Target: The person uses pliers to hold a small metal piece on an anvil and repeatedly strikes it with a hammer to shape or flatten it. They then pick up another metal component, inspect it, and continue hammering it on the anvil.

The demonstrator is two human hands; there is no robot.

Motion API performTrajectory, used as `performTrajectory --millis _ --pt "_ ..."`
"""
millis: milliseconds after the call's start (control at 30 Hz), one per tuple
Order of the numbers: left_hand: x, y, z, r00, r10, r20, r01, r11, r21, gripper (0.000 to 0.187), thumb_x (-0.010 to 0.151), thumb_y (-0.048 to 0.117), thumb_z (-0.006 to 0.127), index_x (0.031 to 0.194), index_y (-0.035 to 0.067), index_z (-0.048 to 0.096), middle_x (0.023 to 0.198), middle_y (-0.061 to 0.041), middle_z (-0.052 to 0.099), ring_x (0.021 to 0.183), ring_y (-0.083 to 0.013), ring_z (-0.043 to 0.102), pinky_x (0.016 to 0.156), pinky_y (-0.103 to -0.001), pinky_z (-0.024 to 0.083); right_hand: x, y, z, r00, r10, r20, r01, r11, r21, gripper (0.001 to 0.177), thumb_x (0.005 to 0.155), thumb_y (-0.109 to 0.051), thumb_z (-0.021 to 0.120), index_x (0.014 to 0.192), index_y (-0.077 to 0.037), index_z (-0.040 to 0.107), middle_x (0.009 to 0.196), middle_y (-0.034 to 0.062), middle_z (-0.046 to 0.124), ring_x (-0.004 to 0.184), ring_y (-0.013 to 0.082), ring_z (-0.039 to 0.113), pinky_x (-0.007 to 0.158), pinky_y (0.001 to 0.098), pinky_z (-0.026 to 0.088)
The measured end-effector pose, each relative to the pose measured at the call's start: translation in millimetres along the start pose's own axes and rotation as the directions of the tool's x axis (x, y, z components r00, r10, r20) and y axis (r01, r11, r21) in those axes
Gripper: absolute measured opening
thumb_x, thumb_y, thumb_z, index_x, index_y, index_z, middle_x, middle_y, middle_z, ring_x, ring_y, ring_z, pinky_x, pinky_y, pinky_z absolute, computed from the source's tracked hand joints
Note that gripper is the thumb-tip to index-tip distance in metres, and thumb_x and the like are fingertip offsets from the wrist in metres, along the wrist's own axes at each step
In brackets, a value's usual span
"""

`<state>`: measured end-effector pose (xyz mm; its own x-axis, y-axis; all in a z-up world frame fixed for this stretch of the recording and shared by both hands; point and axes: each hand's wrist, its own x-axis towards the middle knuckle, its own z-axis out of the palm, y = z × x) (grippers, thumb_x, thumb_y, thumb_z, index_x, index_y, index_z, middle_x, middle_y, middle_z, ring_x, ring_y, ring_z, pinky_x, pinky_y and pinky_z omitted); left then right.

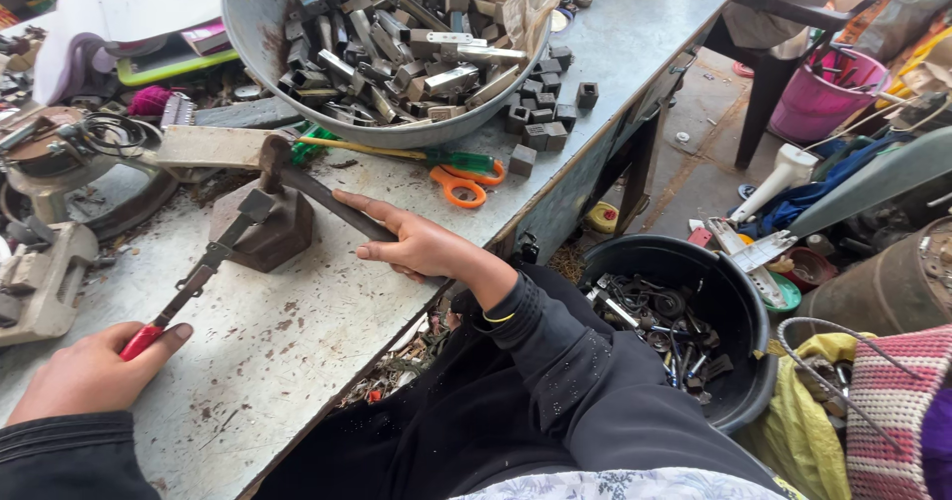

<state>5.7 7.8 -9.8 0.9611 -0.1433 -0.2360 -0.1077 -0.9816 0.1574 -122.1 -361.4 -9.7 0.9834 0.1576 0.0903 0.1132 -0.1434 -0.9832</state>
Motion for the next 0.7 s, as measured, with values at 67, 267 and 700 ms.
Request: performTrajectory --millis 67,267,700 --pt "4 -1 2 1.0 0.01 0.025 -0.011 1.0 0.017 0.063 0.085 0.073 0.061 0.112 0.02 0.082 0.089 -0.017 0.075 0.09 -0.0341 0.072 0.082 -0.046 0.058 -2 0 -1 1.0 0.004 0.0 -0.004 1.0 0.002 0.083 0.095 -0.027 0.071 0.165 -0.025 0.026 0.094 0.004 0.065 0.048 0.0061 0.047 0.044 0.0242 0.042" --pt "18 -12 8 0.999 0.029 0.041 -0.031 0.998 0.051 0.065 0.084 0.074 0.06 0.109 0.019 0.083 0.087 -0.016 0.075 0.089 -0.0331 0.072 0.082 -0.044 0.058 -3 -3 1 1.0 -0.007 0.002 0.007 1.0 0.01 0.083 0.094 -0.028 0.07 0.165 -0.026 0.026 0.097 0.0015 0.065 0.05 0.0064 0.047 0.046 0.025 0.044" --pt "105 -60 37 0.963 0.024 0.27 0.047 0.966 -0.253 0.058 0.082 0.057 0.079 0.088 0.001 0.066 0.07 -0.011 0.06 0.063 -0.0228 0.055 0.058 -0.04 0.046 -5 -6 -2 1.0 0.019 -0.002 -0.02 0.999 -0.029 0.081 0.095 -0.026 0.069 0.165 -0.028 0.027 0.076 -0.0015 0.056 0.049 0.0064 0.044 0.046 0.0254 0.042"
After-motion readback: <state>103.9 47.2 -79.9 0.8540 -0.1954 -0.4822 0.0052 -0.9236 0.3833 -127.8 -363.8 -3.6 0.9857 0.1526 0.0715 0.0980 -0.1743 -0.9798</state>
